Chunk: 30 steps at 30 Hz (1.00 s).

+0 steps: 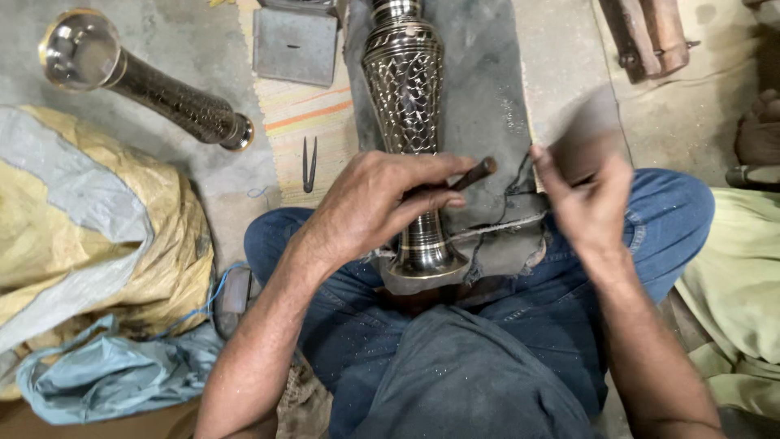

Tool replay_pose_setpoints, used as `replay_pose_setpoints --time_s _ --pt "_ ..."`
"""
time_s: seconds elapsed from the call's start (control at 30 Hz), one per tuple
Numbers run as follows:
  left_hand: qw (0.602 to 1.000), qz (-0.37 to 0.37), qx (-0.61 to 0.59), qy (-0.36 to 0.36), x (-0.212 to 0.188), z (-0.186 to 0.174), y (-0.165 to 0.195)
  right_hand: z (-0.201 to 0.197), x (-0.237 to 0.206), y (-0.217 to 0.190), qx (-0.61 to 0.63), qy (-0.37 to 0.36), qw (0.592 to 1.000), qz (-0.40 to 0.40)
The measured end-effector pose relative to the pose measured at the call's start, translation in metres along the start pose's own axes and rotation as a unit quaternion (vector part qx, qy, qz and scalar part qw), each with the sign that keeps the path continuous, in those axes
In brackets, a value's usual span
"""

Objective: The person sits on the floor and uses a chisel and wooden mallet to engrave a decorative pattern onto a metal vase. They repeatedly strike the chisel against the vase's surface to create a textured design.

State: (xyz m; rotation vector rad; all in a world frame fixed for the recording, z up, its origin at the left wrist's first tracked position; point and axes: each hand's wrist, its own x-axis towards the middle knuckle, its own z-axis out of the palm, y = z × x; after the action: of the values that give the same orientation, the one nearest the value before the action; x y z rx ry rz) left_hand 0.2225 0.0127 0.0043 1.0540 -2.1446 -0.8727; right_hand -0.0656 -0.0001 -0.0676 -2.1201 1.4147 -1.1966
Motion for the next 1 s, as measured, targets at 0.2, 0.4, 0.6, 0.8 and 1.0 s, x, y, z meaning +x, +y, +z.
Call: replay_pose_setpoints --time_s 0.2,0.4,0.6,0.8,1.0 --pt "0.999 0.032 0.029 -0.020 -0.002 -0.007 0.008 0.002 -0.006 0.005 -0.040 0.010 0.999 -0.034" --pt "0.999 0.016 0.037 -0.033 -0.004 -0.008 0.009 0.005 -0.004 -0.010 -0.031 0.012 0.999 -0.039" --pt "1.000 0.000 0.001 -0.012 -0.012 -0.005 0.006 -0.004 0.005 -0.021 -0.076 -0.007 0.994 -0.076" --pt "0.991 -0.043 -0.097 0.081 -0.014 -0.003 -0.008 -0.019 0.023 -0.027 -0.069 -0.016 0.996 -0.047" --pt "0.972 -0.049 -0.210 0.088 -0.018 -0.007 -0.012 -0.018 0.045 -0.040 -0.101 -0.030 0.988 -0.116"
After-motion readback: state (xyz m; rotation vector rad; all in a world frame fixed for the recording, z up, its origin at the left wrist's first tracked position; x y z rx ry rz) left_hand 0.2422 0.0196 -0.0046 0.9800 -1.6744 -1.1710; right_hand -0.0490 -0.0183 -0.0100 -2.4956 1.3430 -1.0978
